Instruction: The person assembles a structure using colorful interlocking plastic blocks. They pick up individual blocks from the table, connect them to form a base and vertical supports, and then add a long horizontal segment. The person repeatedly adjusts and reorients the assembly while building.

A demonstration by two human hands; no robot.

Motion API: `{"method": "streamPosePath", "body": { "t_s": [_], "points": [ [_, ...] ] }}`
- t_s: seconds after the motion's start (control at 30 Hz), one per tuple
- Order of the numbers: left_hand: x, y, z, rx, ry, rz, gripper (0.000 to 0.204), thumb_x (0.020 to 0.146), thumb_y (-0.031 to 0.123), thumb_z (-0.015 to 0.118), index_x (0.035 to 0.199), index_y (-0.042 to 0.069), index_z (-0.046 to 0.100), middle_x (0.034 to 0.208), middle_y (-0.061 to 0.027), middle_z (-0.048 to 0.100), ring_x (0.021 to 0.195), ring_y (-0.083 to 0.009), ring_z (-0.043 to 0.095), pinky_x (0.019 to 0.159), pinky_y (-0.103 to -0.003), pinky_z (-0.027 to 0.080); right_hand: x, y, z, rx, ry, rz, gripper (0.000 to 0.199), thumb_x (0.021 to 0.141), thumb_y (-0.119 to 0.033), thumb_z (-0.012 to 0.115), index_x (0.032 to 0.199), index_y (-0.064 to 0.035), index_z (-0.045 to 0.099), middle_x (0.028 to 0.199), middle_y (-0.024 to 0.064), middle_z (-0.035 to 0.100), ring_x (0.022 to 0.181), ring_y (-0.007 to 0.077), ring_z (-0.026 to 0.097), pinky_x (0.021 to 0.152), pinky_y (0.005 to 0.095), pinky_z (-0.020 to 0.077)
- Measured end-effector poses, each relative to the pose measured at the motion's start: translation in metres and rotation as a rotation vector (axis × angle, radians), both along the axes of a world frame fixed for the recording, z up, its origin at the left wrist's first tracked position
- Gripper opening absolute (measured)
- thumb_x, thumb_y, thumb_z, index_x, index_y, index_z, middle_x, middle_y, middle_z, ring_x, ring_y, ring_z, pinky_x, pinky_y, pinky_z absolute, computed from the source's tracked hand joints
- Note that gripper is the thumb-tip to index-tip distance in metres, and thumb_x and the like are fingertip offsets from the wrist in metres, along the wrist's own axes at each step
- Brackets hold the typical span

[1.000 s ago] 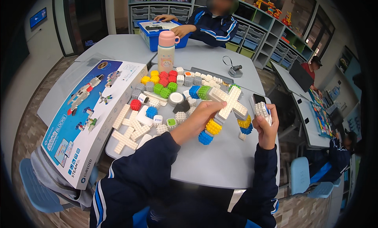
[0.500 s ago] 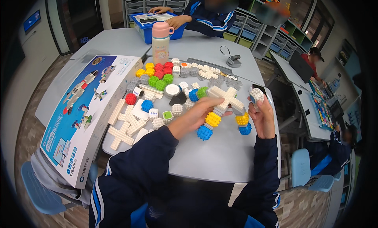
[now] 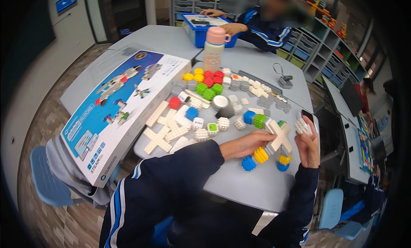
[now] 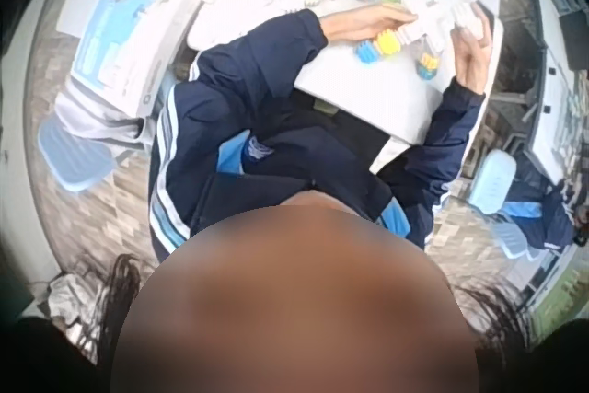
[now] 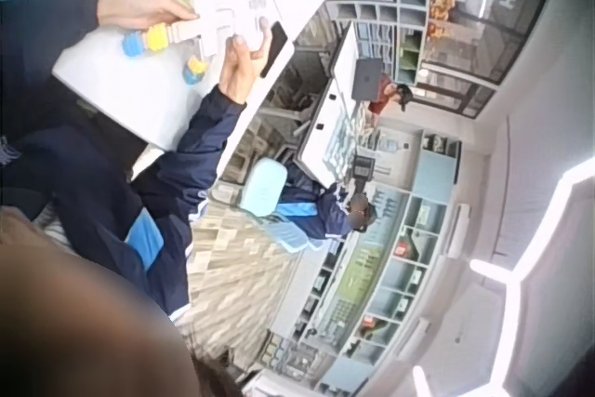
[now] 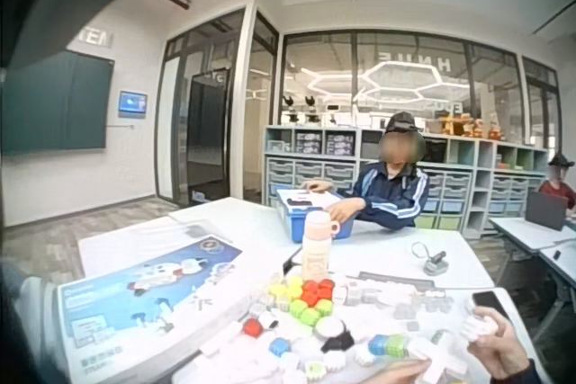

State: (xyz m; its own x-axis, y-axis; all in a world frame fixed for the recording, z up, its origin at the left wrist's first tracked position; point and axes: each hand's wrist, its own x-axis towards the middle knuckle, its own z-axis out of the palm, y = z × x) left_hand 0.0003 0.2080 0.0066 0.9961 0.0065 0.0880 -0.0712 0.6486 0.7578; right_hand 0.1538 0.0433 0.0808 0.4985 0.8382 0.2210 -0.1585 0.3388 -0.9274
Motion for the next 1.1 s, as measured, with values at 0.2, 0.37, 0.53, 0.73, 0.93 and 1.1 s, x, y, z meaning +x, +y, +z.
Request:
{"method": "streamPosePath", "body": {
  "t_s": [0.2, 0.37, 0.53, 0.73, 0.93, 1.1],
  "points": [
    [0.003, -0.009, -0.009, -0.115, -0.089, -0.118, 0.04, 0.103, 0.032, 0.054, 0.129, 0.002, 0.053, 0.12, -0.0077, 0.061, 0.11, -0.0181, 0.06, 0.097, -0.034, 0.047, 0.007, 0.001, 0.024, -0.095, -0.086, 0.06, 0.075, 0.072, -0.002, 0.08, 0.138, 0.0011, 0.045, 0.116, 0.0069, 0.061, 0.106, 0.0153, 0.061, 0.093, 0.026, 0.0458],
    [0.009, -0.019, -0.017, -0.279, -0.059, -0.21, 0.04, 0.104, 0.034, 0.049, 0.132, 0.005, 0.051, 0.127, -0.0059, 0.057, 0.12, -0.0169, 0.053, 0.104, -0.035, 0.04, 0.001, 0.005, 0.063, -0.148, -0.103, 0.239, 0.073, 0.074, -0.022, 0.083, 0.132, 0.0035, 0.047, 0.1, 0.0043, 0.062, 0.075, 0.0055, 0.057, 0.064, 0.017, 0.0458],
    [0.011, -0.019, -0.019, -0.262, -0.125, -0.212, 0.042, 0.105, 0.029, 0.048, 0.137, 0.003, 0.047, 0.134, -0.0073, 0.054, 0.126, -0.0177, 0.05, 0.108, -0.035, 0.038, -0.026, 0.013, 0.085, -0.076, -0.158, 0.242, 0.081, 0.074, -0.027, 0.083, 0.136, 0.0061, 0.043, 0.096, 0.0038, 0.062, 0.067, 0.0025, 0.051, 0.053, 0.0148, 0.0389],
    [0.003, -0.015, -0.008, -0.224, -0.145, -0.176, 0.047, 0.105, 0.029, 0.047, 0.141, -0.001, 0.043, 0.14, -0.0117, 0.05, 0.129, -0.0216, 0.05, 0.111, -0.038, 0.037, -0.043, 0.009, 0.097, -0.079, -0.188, 0.21, 0.087, 0.074, -0.028, 0.083, 0.141, 0.0055, 0.039, 0.098, 0.0046, 0.062, 0.067, 0.0028, 0.05, 0.054, 0.0148, 0.0385],
    [-0.001, -0.022, 0.004, 0.005, -0.11, -0.162, 0.053, 0.106, 0.031, 0.044, 0.145, -0.003, 0.037, 0.145, -0.0147, 0.047, 0.134, -0.023, 0.046, 0.114, -0.038, 0.036, -0.034, 0.008, 0.098, -0.062, -0.285, 0.181, 0.082, 0.078, -0.031, 0.079, 0.142, 0.0041, 0.04, 0.093, 0.0022, 0.061, 0.064, 0.0035, 0.046, 0.056, 0.0171, 0.0362],
    [0.001, -0.019, -0.001, 0.029, -0.063, -0.118, 0.054, 0.106, 0.032, 0.045, 0.144, -0.005, 0.038, 0.143, -0.0151, 0.049, 0.132, -0.0238, 0.049, 0.113, -0.035, 0.038, -0.033, 0.013, 0.097, -0.049, -0.26, 0.214, 0.071, 0.084, -0.025, 0.073, 0.14, 0.0054, 0.043, 0.096, 0.0066, 0.064, 0.069, 0.0082, 0.051, 0.059, 0.0214, 0.0366]
  ]
}}
